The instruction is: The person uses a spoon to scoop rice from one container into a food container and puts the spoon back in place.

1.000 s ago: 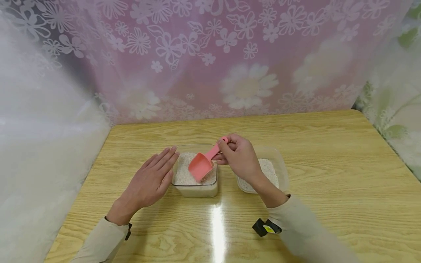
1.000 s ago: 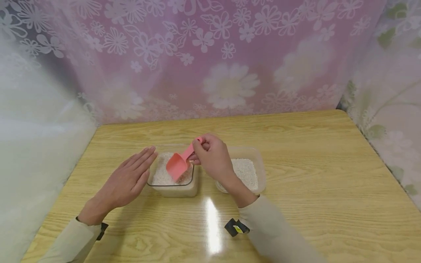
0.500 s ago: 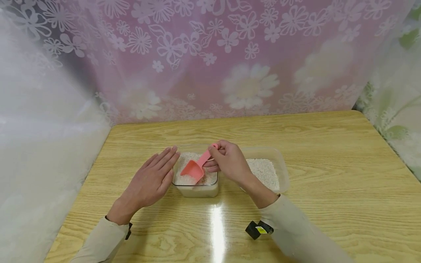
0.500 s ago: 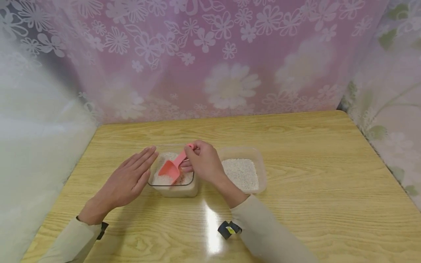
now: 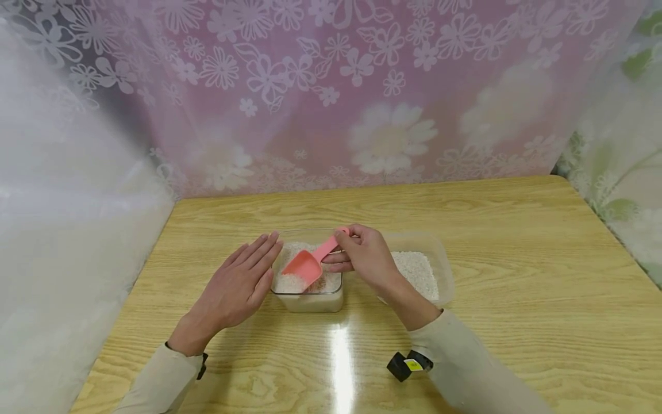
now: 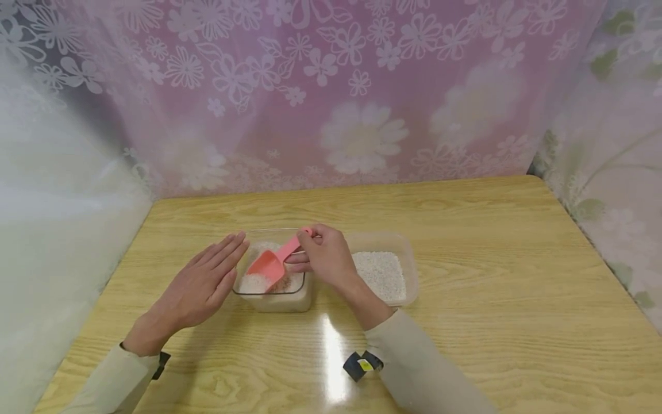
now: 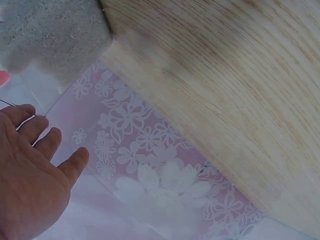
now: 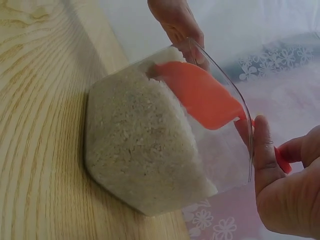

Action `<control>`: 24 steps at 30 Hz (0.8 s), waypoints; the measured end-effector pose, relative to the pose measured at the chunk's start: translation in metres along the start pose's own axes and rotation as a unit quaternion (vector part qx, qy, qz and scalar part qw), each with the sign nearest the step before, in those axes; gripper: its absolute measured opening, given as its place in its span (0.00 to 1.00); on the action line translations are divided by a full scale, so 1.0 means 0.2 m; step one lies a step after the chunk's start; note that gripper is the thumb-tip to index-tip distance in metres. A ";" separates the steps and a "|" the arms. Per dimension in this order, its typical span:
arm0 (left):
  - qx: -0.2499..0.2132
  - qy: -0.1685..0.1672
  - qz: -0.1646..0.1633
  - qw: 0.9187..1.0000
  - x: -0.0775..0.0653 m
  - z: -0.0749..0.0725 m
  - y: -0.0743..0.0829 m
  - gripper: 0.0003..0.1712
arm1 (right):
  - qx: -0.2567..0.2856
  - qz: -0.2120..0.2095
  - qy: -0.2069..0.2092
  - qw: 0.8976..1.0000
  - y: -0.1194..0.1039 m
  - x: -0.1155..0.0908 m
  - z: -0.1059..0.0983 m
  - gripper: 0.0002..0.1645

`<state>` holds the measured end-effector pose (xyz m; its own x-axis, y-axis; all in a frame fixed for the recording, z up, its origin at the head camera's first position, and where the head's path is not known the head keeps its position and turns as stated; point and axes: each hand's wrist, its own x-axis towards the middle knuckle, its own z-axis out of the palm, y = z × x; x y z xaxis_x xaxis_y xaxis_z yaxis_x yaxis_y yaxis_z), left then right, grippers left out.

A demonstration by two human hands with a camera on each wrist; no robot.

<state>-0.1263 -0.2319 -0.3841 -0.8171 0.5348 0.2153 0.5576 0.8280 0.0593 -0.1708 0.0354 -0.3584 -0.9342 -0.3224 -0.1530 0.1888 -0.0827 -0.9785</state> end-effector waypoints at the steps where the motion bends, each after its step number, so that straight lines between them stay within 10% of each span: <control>1: -0.001 0.000 0.001 1.000 0.00 0.00 0.00 0.30 | 0.005 0.001 0.002 1.000 0.00 0.00 -0.01 0.15; 24: -0.006 0.005 -0.001 1.000 0.00 0.00 0.00 0.30 | 0.182 0.032 0.024 0.982 0.01 0.01 -0.15 0.16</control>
<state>-0.1258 -0.2313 -0.3846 -0.8166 0.5314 0.2254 0.5578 0.8269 0.0710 -0.1822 0.0625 -0.3646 -0.9287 -0.2929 -0.2276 0.3349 -0.3983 -0.8539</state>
